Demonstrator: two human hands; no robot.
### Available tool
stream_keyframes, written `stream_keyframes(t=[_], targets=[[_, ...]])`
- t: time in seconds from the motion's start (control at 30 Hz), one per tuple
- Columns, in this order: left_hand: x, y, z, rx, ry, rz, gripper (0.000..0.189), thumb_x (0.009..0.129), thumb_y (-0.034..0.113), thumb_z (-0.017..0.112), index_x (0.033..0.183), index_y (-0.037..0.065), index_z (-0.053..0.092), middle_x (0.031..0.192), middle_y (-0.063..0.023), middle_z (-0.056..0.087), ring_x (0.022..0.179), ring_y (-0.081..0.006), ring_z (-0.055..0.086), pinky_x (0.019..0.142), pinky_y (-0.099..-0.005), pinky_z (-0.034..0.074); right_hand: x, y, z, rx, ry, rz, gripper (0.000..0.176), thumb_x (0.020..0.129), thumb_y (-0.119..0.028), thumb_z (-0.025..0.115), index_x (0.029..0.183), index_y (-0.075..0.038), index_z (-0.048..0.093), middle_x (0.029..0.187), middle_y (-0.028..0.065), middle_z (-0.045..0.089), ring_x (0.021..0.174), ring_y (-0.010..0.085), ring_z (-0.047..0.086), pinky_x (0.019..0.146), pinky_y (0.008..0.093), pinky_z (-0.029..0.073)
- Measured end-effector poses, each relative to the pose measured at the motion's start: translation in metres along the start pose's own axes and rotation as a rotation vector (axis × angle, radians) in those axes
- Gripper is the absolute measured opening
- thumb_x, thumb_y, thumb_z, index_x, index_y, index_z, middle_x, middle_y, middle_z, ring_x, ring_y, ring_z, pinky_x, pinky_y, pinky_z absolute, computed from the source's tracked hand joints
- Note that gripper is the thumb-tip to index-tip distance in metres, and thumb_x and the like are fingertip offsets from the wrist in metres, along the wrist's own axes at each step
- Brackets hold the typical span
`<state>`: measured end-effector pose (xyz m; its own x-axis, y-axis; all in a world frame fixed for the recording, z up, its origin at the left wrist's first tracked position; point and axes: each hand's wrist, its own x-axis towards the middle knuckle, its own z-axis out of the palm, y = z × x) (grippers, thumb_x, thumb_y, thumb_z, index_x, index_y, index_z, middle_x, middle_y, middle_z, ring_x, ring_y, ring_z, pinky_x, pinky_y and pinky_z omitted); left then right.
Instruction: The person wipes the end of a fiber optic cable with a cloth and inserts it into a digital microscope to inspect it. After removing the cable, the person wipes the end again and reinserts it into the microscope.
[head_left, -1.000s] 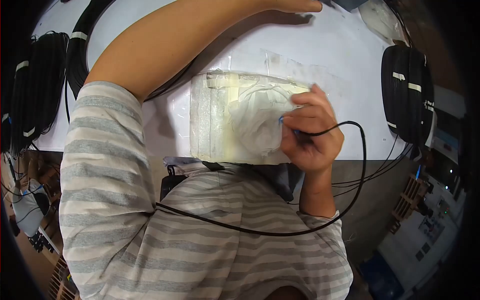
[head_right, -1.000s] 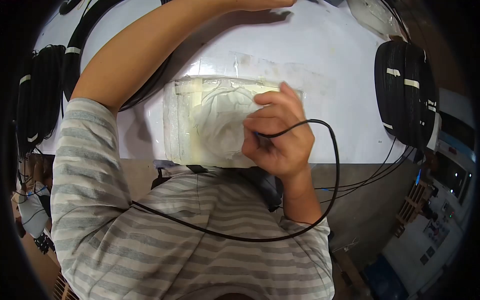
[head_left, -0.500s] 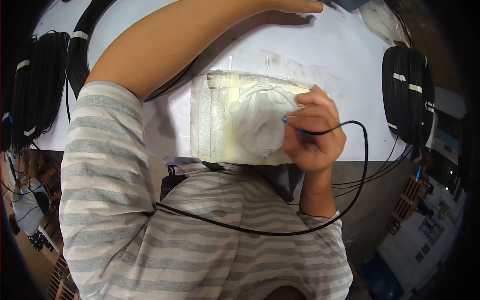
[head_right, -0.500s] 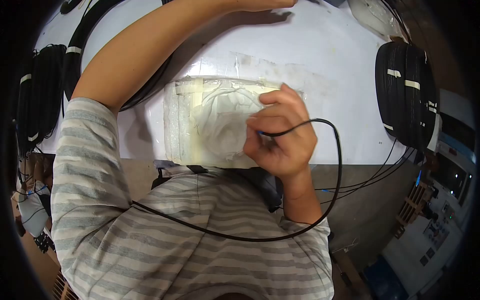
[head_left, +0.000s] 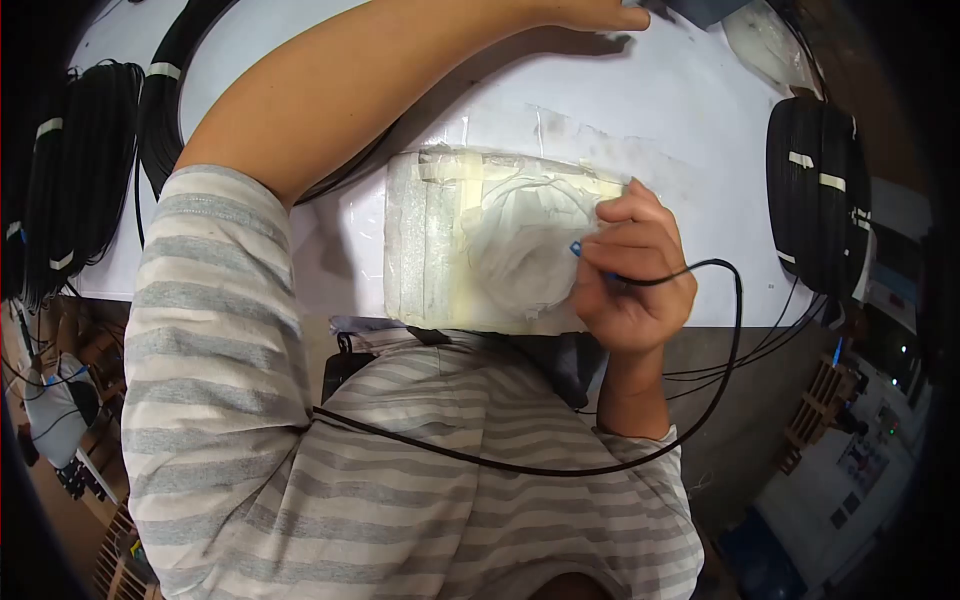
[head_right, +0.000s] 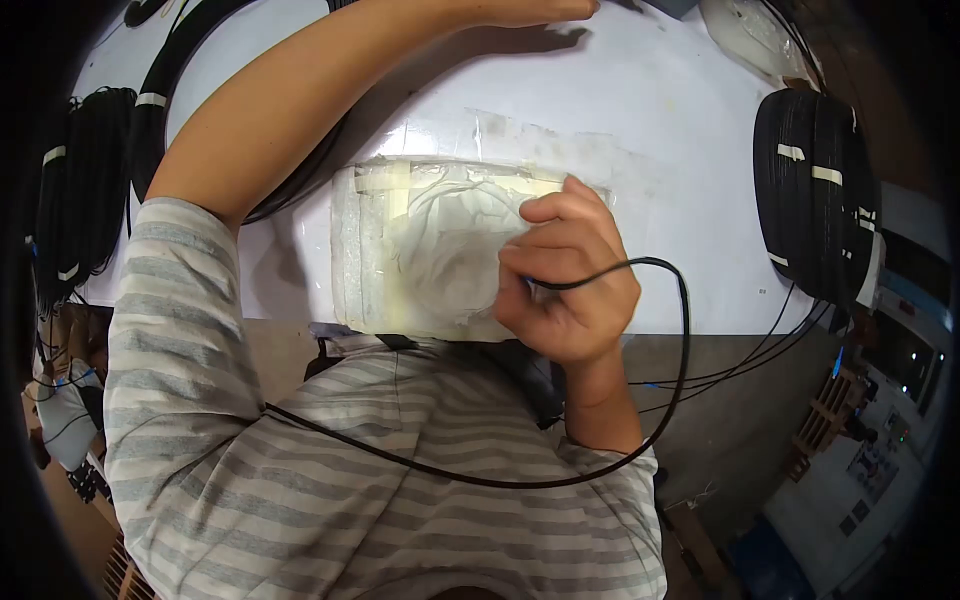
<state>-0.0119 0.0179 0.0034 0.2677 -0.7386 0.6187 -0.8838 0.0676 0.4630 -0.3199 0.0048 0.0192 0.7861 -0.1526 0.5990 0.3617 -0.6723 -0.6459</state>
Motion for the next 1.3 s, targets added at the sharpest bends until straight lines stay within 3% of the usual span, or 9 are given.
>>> stream_keyframes(t=[0.13,0.77,1.3], targets=[[0.001,0.000,-0.001,0.007,-0.015,-0.021,0.101,0.085,0.016,0.069,0.169,-0.002,0.015,0.173,-0.0300,0.025,0.143,-0.0487,0.051,0.117,-0.0455,0.048,0.000,-0.003,0.000,-0.016,-0.081,-0.009,0.025,0.065,0.003,0.079,0.087,-0.010,0.075,0.083,0.0037,0.071,0.100,0.0313,0.074,0.108,0.0624,0.051],[0.001,-0.002,0.004,0.026,0.024,0.004,0.100,0.086,0.016,0.068,0.169,-0.001,0.016,0.172,-0.0307,0.026,0.140,-0.0500,0.054,0.115,-0.0471,0.049,-0.001,-0.006,0.003,-0.128,-0.015,-0.027,0.026,0.065,0.003,0.078,0.084,-0.013,0.072,0.081,0.0004,0.069,0.096,0.0287,0.075,0.109,0.0640,0.049],[0.001,0.008,-0.006,-0.002,-0.072,-0.097,0.101,0.086,0.016,0.069,0.169,-0.001,0.015,0.172,-0.0308,0.026,0.139,-0.0496,0.055,0.114,-0.0469,0.050,-0.003,-0.005,0.004,-0.143,-0.028,-0.033,0.026,0.066,0.003,0.078,0.086,-0.013,0.072,0.080,0.0017,0.069,0.094,0.0285,0.075,0.110,0.0636,0.049]])
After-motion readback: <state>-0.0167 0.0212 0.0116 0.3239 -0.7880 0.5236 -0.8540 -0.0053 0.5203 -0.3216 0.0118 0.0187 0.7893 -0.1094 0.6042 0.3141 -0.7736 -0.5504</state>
